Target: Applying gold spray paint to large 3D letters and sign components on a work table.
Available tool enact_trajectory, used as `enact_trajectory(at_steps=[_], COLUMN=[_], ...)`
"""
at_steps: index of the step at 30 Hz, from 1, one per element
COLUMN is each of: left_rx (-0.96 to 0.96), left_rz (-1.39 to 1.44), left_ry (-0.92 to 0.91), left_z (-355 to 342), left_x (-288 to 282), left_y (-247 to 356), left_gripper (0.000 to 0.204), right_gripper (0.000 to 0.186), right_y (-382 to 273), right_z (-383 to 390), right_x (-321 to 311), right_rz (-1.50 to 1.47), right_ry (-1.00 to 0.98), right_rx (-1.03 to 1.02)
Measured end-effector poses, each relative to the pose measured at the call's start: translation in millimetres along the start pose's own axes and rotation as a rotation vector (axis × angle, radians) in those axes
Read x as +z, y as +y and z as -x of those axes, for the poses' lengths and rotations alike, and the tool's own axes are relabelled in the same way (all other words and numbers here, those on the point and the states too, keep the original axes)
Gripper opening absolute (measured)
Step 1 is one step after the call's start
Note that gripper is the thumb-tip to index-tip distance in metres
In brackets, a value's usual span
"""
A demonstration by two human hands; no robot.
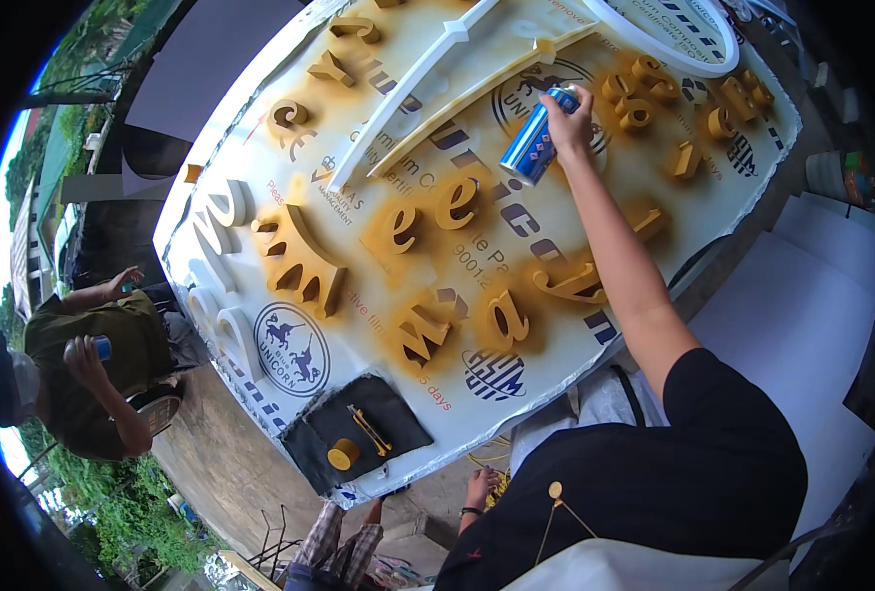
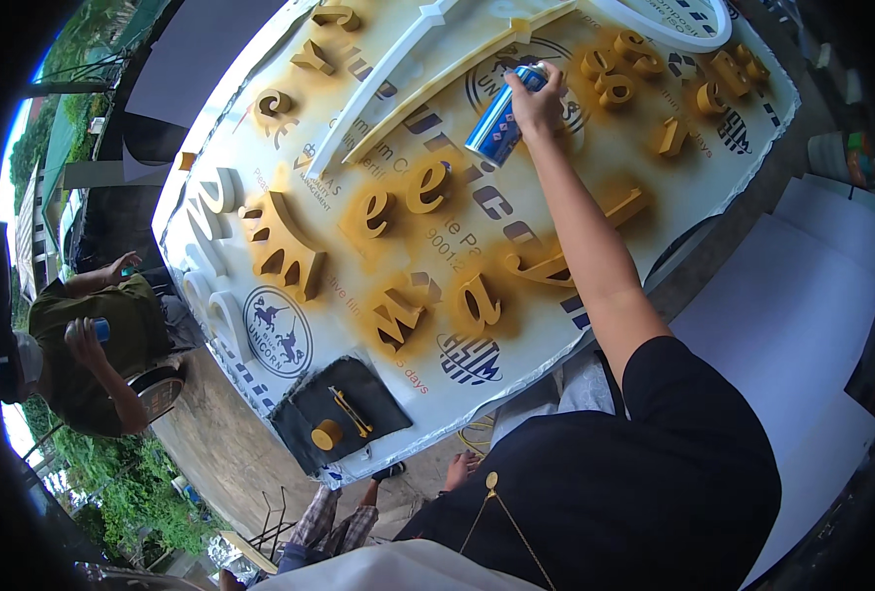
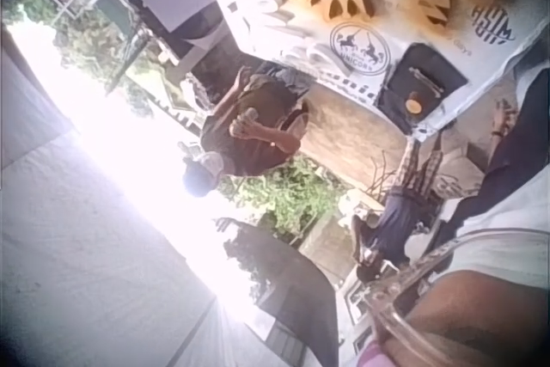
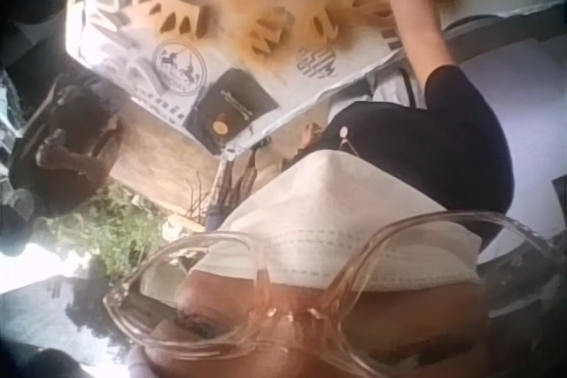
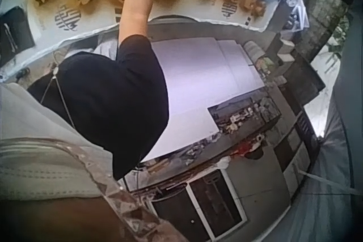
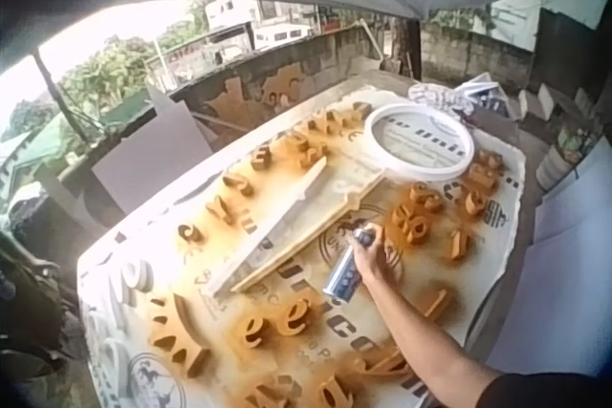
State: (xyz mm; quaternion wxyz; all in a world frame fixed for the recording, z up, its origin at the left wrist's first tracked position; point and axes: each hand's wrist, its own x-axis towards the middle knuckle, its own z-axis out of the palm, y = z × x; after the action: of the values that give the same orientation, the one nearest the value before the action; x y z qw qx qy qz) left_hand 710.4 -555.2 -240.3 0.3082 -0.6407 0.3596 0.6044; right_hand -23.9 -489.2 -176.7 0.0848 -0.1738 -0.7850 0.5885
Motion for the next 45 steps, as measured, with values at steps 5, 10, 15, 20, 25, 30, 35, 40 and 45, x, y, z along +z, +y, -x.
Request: enact_trajectory(at_steps=[5, 10, 15, 20, 25, 30, 35, 40, 45], left_rx=[0.013, 0.074, 0.044, 0.091, 0.103, 0.119, 0.08, 0.104, 0.095], left_rz=[-0.058, -0.039, -0.099, -0.143, -0.151, -0.131, -0.089, -0.069, -0.071], left_ry=[0.033, 0.015, 0.02, 0.058, 0.05, 0.053, 0.05, 0.051, 0.046], left_z=[3, 10, 11, 11, 12, 9, 12, 13, 12], left_x=[14, 28, 29, 31, 34, 34, 34, 33, 29], left_y=[19, 29, 28, 39, 38, 30, 24, 23, 19], left_gripper=[0.034, 0.035, 0.034, 0.034, 0.035, 0.036, 0.036, 0.036, 0.035], right_gripper=[0.07, 0.063, 0.063, 0.061, 0.064, 0.064, 0.061, 0.062, 0.062], right_y=[4, 0, 4, 1, 2, -3, -3, 2, 4], right_z=[31, -17, -11, 0, 25, 20, 27, 14, 20], right_x=[23, -16, -11, -16, -5, -1, 1, -6, -1], right_rz=[-0.088, -0.023, 0.004, -0.078, -0.065, -0.138, -0.073, -0.047, -0.006], right_ry=[-0.147, 0.049, 0.052, -0.005, -0.084, -0.148, -0.026, 0.069, 0.078], right_rx=[-0.052, -0.08, -0.162, -0.144, -0.273, -0.141, -0.249, -0.203, -0.257])
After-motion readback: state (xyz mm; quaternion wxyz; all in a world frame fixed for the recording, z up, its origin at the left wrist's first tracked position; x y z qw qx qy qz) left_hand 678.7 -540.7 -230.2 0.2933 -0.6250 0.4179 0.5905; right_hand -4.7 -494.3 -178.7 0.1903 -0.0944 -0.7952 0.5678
